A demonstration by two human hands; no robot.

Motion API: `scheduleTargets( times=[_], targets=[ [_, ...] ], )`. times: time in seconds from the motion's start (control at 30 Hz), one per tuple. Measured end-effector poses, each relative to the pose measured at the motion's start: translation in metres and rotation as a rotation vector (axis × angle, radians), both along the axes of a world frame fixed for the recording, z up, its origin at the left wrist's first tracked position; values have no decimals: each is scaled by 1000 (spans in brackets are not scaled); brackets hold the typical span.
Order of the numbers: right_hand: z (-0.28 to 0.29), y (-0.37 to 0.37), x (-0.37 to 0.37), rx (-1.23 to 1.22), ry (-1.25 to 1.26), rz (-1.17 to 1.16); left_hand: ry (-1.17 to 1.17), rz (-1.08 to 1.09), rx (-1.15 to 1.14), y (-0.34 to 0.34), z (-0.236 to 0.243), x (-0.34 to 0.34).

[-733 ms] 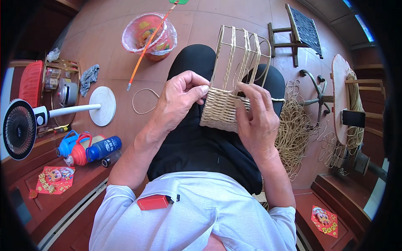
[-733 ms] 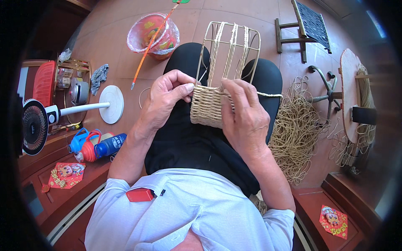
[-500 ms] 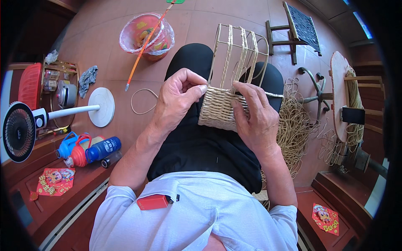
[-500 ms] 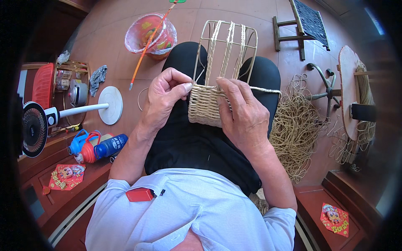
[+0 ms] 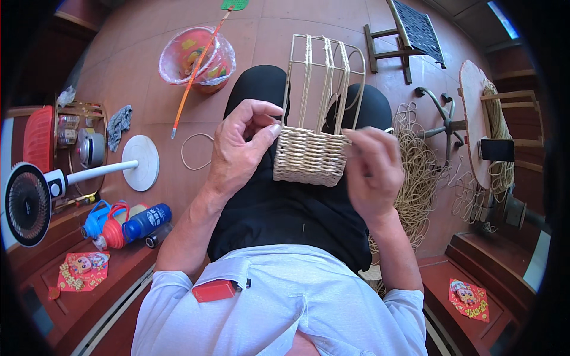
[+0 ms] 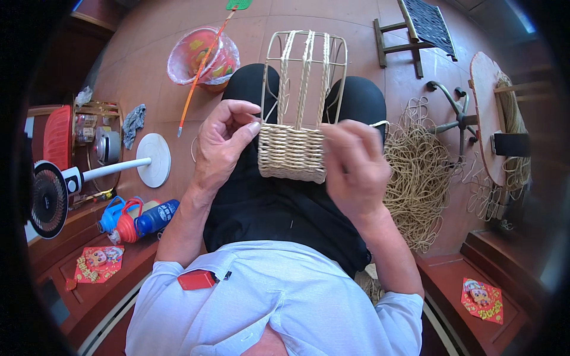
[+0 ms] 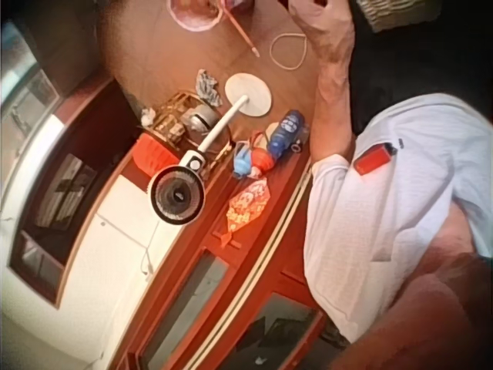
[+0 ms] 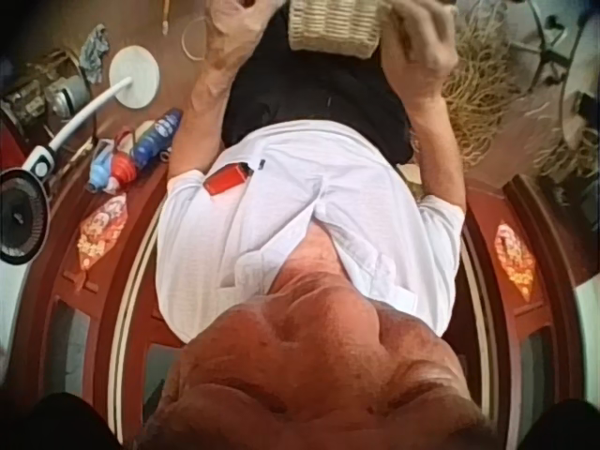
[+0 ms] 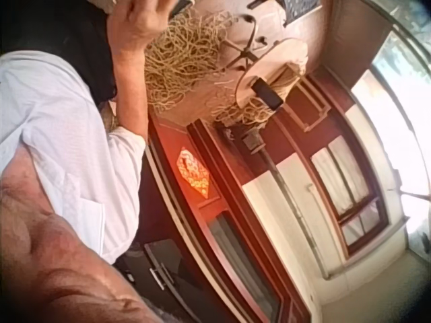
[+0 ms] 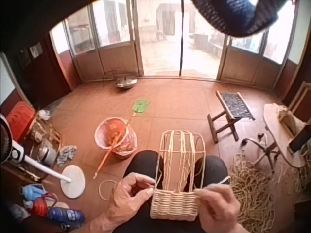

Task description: Hand-weaving a bamboo or straw basket frame using flexible strips.

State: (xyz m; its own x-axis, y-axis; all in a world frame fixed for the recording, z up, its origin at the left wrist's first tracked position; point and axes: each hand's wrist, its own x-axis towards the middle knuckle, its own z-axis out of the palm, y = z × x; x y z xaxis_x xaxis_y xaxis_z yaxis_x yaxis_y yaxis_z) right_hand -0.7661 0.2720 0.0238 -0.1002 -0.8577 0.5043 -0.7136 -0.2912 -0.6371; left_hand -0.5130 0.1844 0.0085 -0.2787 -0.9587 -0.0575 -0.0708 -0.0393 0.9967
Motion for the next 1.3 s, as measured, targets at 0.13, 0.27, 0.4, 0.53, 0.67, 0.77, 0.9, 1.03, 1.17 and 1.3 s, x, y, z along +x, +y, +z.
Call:
scheduleTargets(
  times=[0.13, 0.27, 0.4, 0.53, 0.67, 0.77, 0.9, 1.03, 1.17, 1.3],
  targets=[
    [-1, 21, -17, 464, -766, -170, -14, 8, -47, 2, 1, -1],
    [-5, 25, -18, 654, -1329, -95, -8, -10, -30, 0, -2, -1],
    [-8, 7, -13, 664, -1490, -68, 8, -14, -16, -1, -4, 1],
    [-9, -6, -10, 683, -1559, -13, 24, -7, -8, -1, -5, 2],
    [-16, -1, -5, 619, -1362, -87, 42, -4, -17, 0, -4, 1],
    [-23, 6, -3, 524, -1194, -89, 57, -4, -10, 0, -2, 0],
    [-29, 12, 2, 411, -1090, -88, 57, -9, -7, -1, -1, -1],
    [-31, 10, 9, 223, -858, -93, 64, -4, 0, -2, -3, 0],
    [-26, 8, 10, 150, -779, -80, 60, -4, 8, -2, -5, 2],
    [-14, 13, 4, 310, -634, -124, 62, -3, 12, -2, -6, 3]
  ],
)
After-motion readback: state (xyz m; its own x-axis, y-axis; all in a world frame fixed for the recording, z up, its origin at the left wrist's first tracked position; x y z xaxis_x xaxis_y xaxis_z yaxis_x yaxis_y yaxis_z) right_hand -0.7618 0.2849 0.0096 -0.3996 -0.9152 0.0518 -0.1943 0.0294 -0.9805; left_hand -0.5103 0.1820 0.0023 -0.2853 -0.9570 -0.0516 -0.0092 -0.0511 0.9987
